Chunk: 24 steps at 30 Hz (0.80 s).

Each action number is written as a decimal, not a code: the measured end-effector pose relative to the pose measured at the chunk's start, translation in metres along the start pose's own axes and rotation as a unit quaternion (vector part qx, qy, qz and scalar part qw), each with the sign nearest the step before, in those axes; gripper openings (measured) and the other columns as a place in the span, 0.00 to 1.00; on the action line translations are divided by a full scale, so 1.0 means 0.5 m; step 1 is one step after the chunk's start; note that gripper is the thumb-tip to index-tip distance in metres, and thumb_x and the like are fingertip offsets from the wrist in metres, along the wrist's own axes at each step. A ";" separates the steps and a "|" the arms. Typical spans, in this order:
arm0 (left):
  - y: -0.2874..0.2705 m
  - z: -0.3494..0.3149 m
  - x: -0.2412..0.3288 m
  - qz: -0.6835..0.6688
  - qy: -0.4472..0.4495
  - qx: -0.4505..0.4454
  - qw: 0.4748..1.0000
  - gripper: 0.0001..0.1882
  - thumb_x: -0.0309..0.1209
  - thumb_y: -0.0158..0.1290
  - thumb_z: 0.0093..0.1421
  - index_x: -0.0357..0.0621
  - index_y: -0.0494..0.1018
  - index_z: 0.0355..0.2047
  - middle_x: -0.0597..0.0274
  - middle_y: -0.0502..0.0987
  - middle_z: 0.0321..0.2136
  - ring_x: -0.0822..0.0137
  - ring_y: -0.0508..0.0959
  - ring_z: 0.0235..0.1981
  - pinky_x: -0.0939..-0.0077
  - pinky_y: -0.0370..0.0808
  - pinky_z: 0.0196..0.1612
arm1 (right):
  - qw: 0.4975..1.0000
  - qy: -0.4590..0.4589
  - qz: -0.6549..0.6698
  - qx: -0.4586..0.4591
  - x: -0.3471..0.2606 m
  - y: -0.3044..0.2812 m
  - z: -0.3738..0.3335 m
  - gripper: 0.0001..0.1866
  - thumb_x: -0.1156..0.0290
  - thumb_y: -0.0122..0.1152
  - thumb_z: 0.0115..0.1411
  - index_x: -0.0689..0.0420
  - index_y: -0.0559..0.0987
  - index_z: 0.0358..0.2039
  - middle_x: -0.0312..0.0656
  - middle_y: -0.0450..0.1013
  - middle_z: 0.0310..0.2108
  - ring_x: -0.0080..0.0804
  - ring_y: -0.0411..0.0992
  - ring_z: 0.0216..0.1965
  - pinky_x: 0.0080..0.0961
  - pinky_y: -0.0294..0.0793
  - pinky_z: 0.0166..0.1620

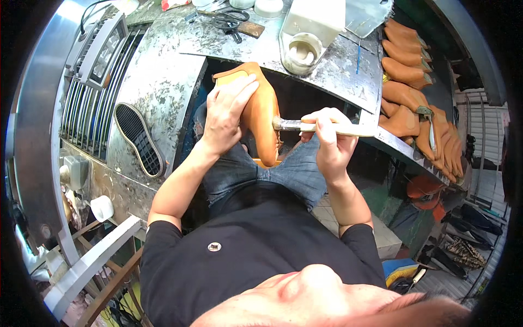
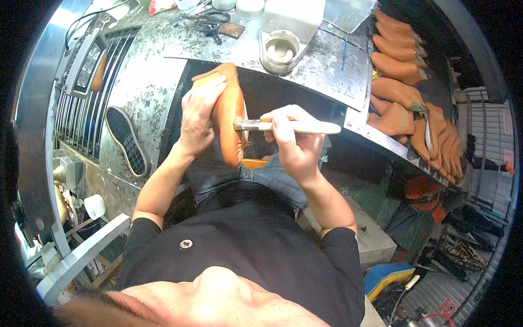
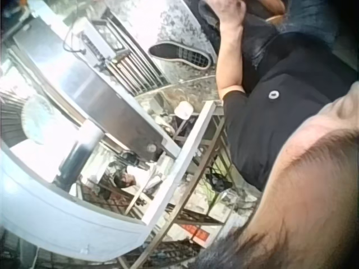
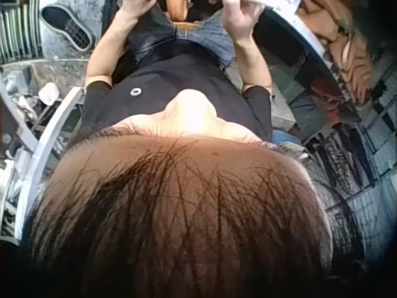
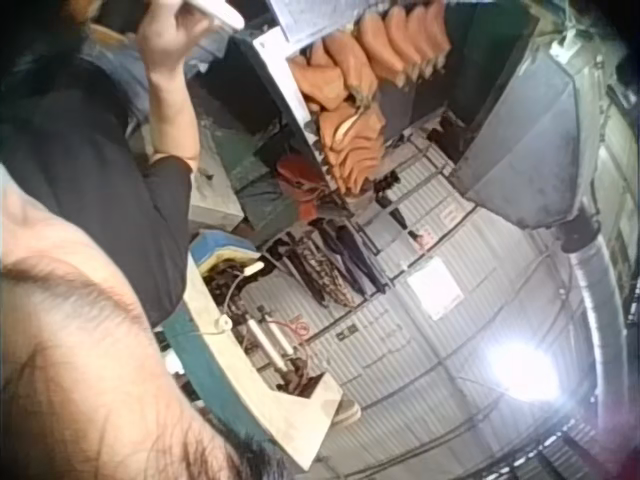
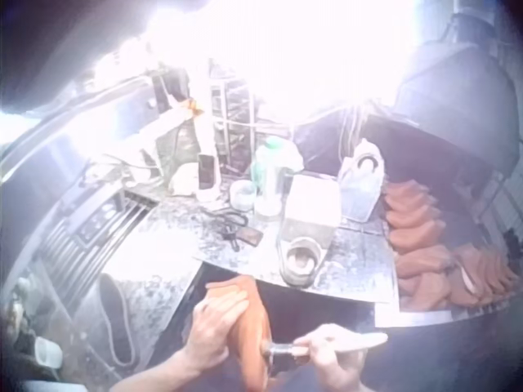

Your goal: The person applies glue to the edge of a brown shoe upper using a brush, then attaches a black sole to the glued area. The person repeats the gluing process on the shoe upper multiple times while seated at a workbench.

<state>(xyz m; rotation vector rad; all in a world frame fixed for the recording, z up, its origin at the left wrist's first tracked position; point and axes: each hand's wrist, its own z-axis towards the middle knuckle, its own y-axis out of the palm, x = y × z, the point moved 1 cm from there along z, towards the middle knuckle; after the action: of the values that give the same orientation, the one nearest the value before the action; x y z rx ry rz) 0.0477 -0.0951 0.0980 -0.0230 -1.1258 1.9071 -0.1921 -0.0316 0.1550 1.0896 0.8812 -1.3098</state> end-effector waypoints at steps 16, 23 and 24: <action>0.018 0.007 -0.006 -0.082 -0.016 0.027 0.996 0.39 0.19 0.65 0.51 0.42 0.70 0.66 0.51 0.78 0.61 0.51 0.78 0.61 0.56 0.70 0.64 | 0.997 -0.044 -0.054 -0.019 -0.037 0.010 -0.005 0.13 0.72 0.57 0.70 0.69 0.84 0.36 0.42 0.78 0.25 0.24 0.75 0.24 0.22 0.73 0.29; 0.022 0.021 -0.003 -0.137 -0.005 0.046 0.990 0.38 0.21 0.69 0.51 0.37 0.71 0.65 0.45 0.81 0.56 0.45 0.82 0.55 0.56 0.77 0.59 | 0.994 -0.065 -0.077 -0.032 -0.053 0.012 -0.002 0.13 0.73 0.56 0.69 0.69 0.85 0.36 0.43 0.78 0.26 0.25 0.75 0.25 0.23 0.74 0.30; 0.020 0.025 0.000 -0.163 -0.020 0.035 0.986 0.38 0.22 0.69 0.51 0.37 0.71 0.65 0.44 0.81 0.55 0.45 0.82 0.55 0.57 0.78 0.59 | 0.995 -0.063 -0.075 -0.032 -0.056 0.014 -0.004 0.13 0.73 0.56 0.68 0.69 0.85 0.36 0.44 0.79 0.26 0.26 0.76 0.25 0.24 0.74 0.30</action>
<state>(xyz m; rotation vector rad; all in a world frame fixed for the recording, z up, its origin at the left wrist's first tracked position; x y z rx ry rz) 0.0359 -0.1057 0.0982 0.2259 -1.0187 1.6581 -0.1876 -0.0220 0.1818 0.8951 0.9176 -1.4480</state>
